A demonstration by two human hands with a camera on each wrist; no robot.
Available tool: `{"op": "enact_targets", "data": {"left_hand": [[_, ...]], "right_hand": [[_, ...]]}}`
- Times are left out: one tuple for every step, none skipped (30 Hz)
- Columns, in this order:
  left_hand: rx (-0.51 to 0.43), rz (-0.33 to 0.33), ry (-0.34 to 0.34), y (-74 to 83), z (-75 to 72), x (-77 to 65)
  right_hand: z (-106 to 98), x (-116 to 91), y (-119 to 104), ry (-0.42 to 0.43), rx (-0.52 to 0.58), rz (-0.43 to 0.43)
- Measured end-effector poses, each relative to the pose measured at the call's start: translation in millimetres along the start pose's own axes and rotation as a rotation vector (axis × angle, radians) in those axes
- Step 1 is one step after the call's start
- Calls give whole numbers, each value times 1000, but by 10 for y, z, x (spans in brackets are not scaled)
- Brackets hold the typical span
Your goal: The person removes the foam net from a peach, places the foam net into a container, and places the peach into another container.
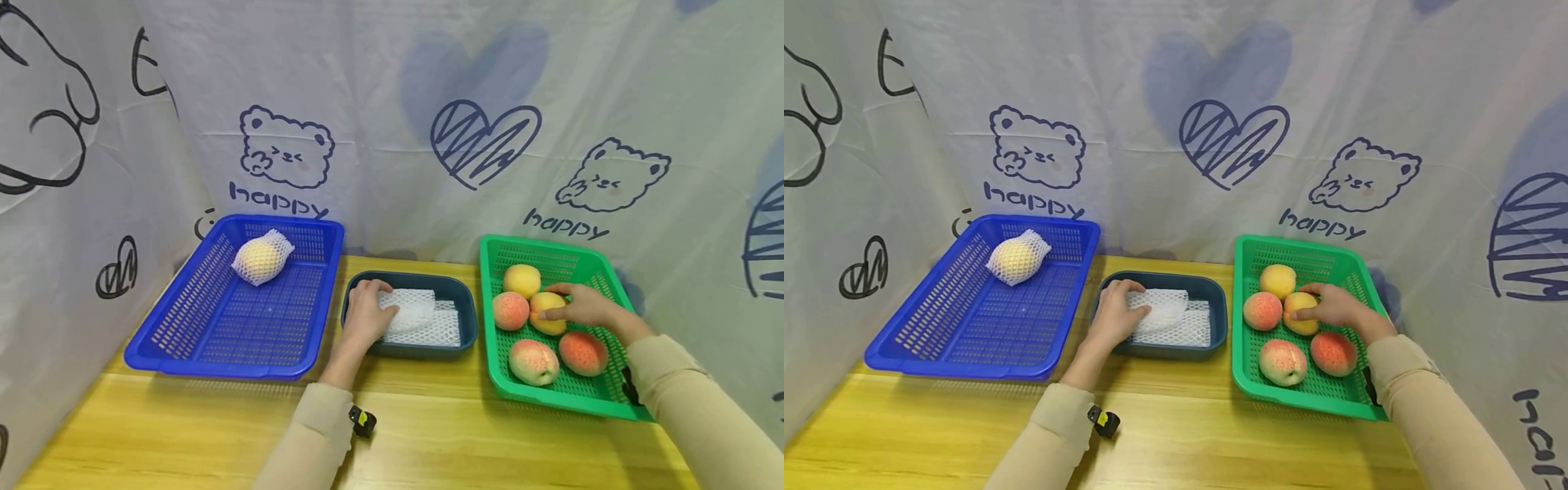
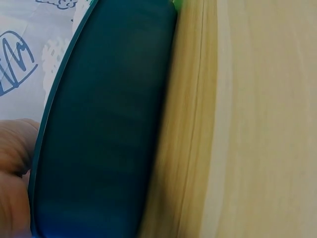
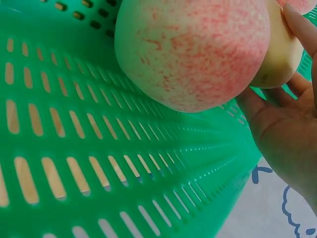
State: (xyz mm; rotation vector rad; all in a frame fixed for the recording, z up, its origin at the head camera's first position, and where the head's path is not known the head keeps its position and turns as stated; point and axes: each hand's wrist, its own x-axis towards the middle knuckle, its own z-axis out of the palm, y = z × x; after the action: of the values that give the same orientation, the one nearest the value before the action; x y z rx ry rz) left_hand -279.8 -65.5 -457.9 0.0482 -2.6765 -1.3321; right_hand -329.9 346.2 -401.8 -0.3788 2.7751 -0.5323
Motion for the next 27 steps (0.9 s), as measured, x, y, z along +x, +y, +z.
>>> {"op": "enact_targets", "data": {"left_hand": [[6, 2, -2, 3, 3, 0], [18, 4, -10, 4, 5, 3], [35, 10, -16, 3, 6, 5], [53, 15, -27, 2, 9, 9], [72, 15, -43, 8, 5, 8], [95, 14, -60, 12, 4, 12], [116, 11, -78, 14, 2, 15], [133, 7, -95, 14, 0, 17], [143, 4, -104, 16, -3, 20], [148, -3, -113, 18, -4, 23], [150, -11, -118, 21, -6, 27], [148, -13, -116, 22, -8, 30], [145, -14, -115, 28, -7, 33], [138, -13, -112, 34, -6, 35], [129, -9, -107, 40, -5, 37], [120, -6, -104, 43, -3, 35], [110, -1, -100, 47, -3, 35], [102, 8, -95, 48, -3, 33], [95, 13, -93, 47, -4, 32], [87, 18, -90, 45, -6, 30], [83, 25, -86, 41, -8, 28], [78, 30, -81, 35, -10, 26], [72, 35, -76, 31, -16, 23], [64, 42, -69, 28, -21, 20], [54, 49, -63, 24, -27, 18], [42, 57, -55, 23, -33, 15], [32, 67, -46, 21, -38, 11]], "right_hand": [[1, -6, 1, -1, -1, -3], [2, -12, 4, -3, -3, -3], [1, -18, 6, -6, -7, -4], [0, -24, 10, -10, -8, -5], [-2, -28, 16, -14, -10, -8], [-6, -31, 18, -20, -8, -13], [-8, -34, 17, -27, -4, -18], [-12, -38, 15, -33, -4, -18], [-16, -43, 10, -37, -5, -19], [-20, -44, 6, -41, -3, -23], [-25, -45, 5, -44, -3, -27], [-29, -48, -2, -47, -1, -28], [-36, -62, -4, -45, 0, -29], [-44, -77, -8, -41, -1, -30], [-53, -89, -11, -37, 0, -34], [-64, -104, -15, -33, 6, -39], [-77, -122, -24, -30, 8, -39], [-94, -142, -40, -27, 13, -38], [-114, -162, -58, -21, 13, -44], [-135, -180, -78, -15, 14, -46], [-160, -199, -99, -10, 13, -53], [-190, -221, -126, -4, 12, -59], [-221, -240, -153, 3, 9, -65], [-255, -264, -185, 11, 9, -72], [-289, -287, -215, 21, 4, -80], [-322, -311, -244, 32, -1, -85], [-354, -340, -273, 44, -5, -90]]}}
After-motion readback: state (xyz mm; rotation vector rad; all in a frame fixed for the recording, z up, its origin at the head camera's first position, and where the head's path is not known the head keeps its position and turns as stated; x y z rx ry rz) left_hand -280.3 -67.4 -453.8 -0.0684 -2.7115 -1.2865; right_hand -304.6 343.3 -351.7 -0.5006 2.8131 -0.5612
